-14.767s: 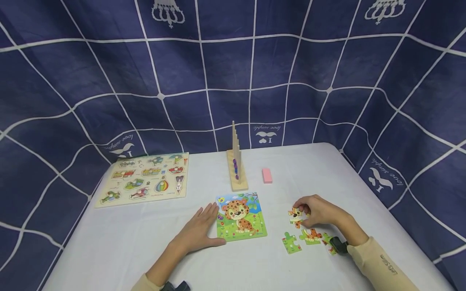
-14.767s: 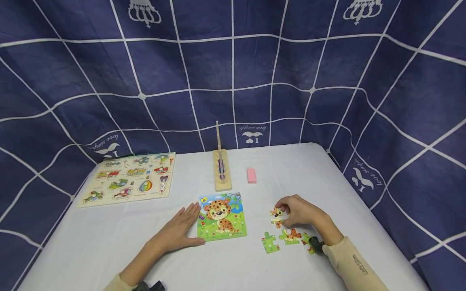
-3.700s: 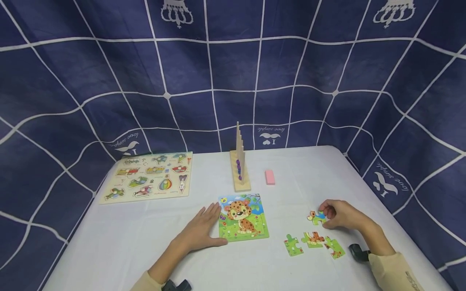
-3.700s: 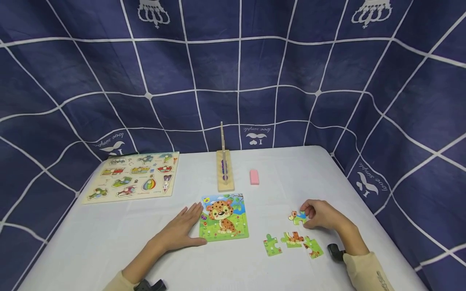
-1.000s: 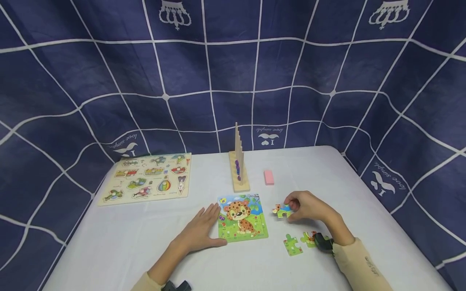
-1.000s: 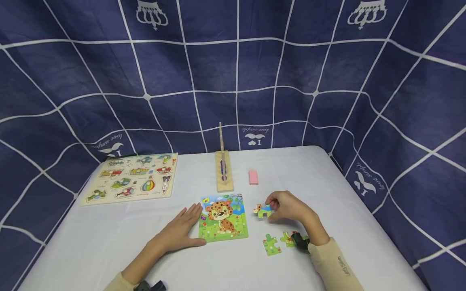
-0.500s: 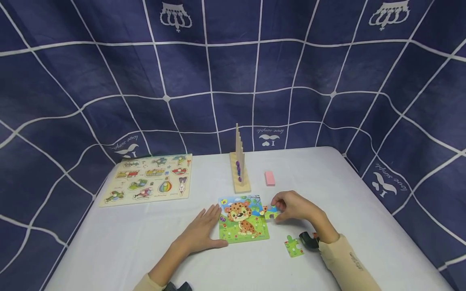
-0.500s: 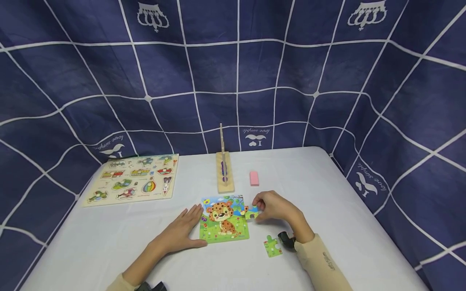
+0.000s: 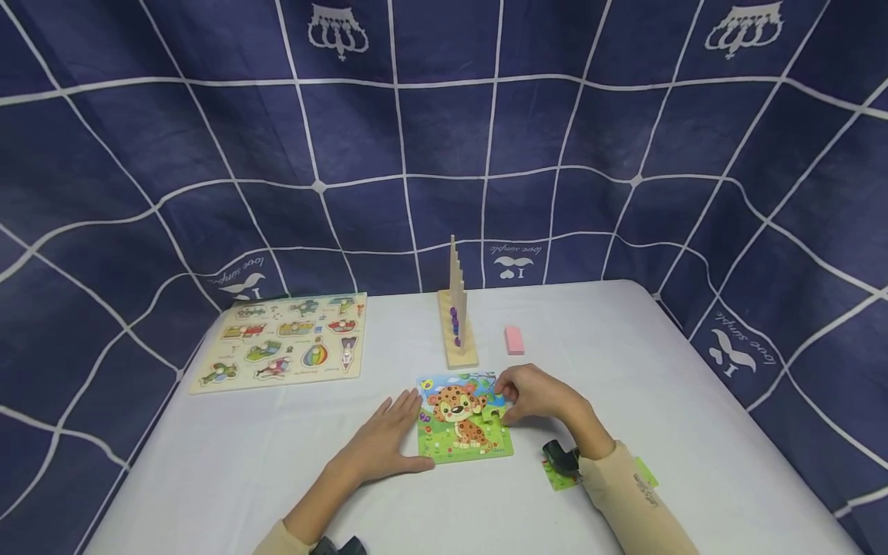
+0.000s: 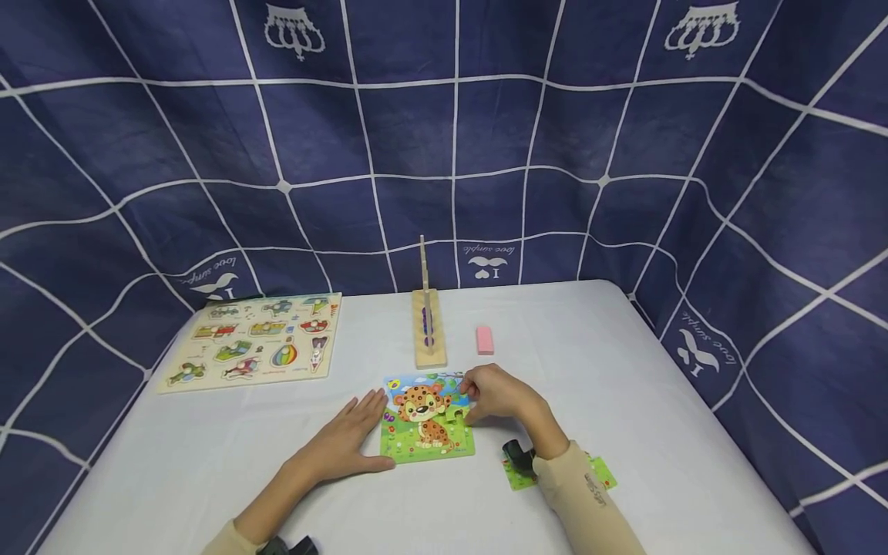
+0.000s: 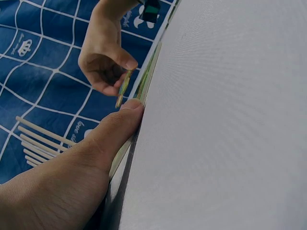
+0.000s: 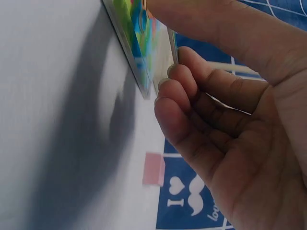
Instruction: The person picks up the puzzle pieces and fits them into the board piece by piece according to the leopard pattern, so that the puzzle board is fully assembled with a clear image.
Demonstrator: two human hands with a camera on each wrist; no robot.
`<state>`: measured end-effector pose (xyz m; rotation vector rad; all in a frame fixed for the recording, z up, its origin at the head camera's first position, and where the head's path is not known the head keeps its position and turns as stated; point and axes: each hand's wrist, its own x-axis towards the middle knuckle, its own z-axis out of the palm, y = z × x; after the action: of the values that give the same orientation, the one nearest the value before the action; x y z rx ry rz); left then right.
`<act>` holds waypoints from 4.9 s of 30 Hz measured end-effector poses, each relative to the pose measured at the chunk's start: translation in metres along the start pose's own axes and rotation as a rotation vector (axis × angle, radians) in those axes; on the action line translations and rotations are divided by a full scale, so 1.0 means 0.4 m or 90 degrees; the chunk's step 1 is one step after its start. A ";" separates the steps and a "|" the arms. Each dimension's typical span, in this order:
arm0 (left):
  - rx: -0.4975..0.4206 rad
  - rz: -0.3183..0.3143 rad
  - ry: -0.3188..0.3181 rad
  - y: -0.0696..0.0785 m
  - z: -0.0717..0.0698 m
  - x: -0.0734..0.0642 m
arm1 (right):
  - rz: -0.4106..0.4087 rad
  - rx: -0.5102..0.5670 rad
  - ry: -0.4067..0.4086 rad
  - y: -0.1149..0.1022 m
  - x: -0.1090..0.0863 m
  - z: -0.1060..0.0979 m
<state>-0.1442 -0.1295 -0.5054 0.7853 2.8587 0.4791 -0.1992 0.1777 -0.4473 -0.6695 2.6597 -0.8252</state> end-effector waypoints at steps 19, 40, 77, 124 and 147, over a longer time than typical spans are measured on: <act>-0.002 0.001 0.002 -0.001 -0.005 -0.003 | 0.038 -0.027 -0.025 -0.021 0.040 0.032; 0.007 0.010 0.002 0.004 -0.007 0.002 | 0.068 -0.066 -0.037 -0.031 0.042 0.032; -0.002 -0.004 -0.003 0.004 -0.010 -0.001 | -0.003 -0.067 -0.039 -0.039 0.042 0.046; 0.000 -0.002 -0.001 0.006 -0.014 -0.003 | -0.025 -0.025 -0.030 -0.025 0.043 0.055; 0.006 0.008 0.003 0.002 -0.011 -0.001 | -0.070 -0.012 -0.050 -0.016 0.047 0.048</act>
<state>-0.1443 -0.1302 -0.5010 0.8062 2.8639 0.4708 -0.2055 0.1549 -0.4612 -0.8416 2.5836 -0.7859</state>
